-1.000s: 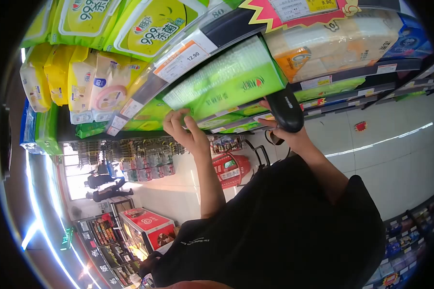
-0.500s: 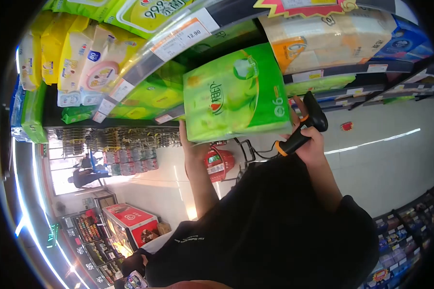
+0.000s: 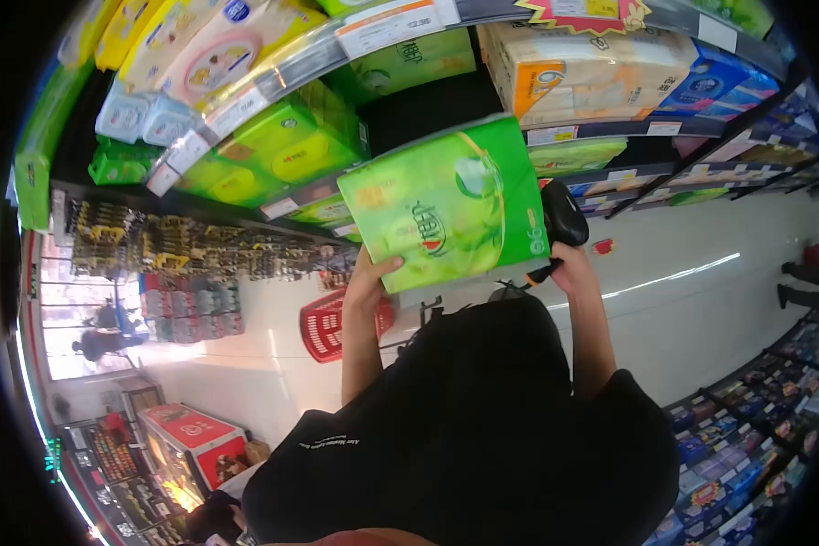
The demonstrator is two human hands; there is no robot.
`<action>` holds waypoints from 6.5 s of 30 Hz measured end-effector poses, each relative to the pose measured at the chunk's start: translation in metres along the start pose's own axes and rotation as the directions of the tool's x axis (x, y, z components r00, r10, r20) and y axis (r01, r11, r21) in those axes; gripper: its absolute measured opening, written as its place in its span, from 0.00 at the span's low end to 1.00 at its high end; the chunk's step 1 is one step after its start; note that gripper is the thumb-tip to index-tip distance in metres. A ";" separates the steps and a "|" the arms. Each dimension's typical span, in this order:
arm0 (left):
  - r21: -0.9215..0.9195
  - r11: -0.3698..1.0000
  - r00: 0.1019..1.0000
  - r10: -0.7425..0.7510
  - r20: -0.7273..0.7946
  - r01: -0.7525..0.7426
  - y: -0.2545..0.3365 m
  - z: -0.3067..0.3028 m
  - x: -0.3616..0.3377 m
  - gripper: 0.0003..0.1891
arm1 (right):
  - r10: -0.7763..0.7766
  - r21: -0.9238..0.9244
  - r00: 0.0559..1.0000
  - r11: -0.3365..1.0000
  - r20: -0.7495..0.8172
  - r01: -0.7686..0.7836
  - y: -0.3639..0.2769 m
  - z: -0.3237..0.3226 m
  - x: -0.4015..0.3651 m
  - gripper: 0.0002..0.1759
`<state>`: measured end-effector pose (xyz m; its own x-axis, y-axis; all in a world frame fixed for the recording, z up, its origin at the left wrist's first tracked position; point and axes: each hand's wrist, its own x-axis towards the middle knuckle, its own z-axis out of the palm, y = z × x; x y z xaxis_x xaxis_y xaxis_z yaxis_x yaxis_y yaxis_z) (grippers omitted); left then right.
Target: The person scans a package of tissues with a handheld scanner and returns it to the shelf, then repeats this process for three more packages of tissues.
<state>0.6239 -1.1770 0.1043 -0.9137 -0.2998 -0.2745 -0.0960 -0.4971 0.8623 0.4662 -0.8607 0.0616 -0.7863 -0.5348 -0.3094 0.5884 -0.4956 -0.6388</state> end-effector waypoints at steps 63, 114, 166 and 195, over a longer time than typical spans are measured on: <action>0.037 0.990 0.991 0.134 0.025 -0.135 0.010 -0.057 -0.087 0.43 | -0.097 -0.448 0.993 0.887 0.061 0.114 0.038 0.059 -0.050 0.40; 0.160 0.921 0.892 0.385 -0.237 -0.355 0.095 0.027 0.031 0.30 | 0.022 -0.015 0.987 1.000 0.161 -0.020 -0.072 0.069 0.056 0.29; 0.739 -0.464 0.674 0.337 0.657 -0.489 0.208 0.113 0.147 0.41 | -0.357 -0.561 0.932 0.759 0.067 0.331 0.019 0.119 -0.110 0.23; 0.548 -0.378 0.357 0.468 0.809 -0.746 0.093 0.296 0.128 0.25 | -0.208 -0.583 0.971 0.777 0.117 0.237 -0.094 0.020 -0.082 0.21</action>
<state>0.3810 -1.0210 0.2749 -0.6902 0.3190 0.6495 0.5015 0.8579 0.1117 0.4798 -0.7841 0.1611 -0.8638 -0.4965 -0.0852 0.1615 -0.1128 -0.9804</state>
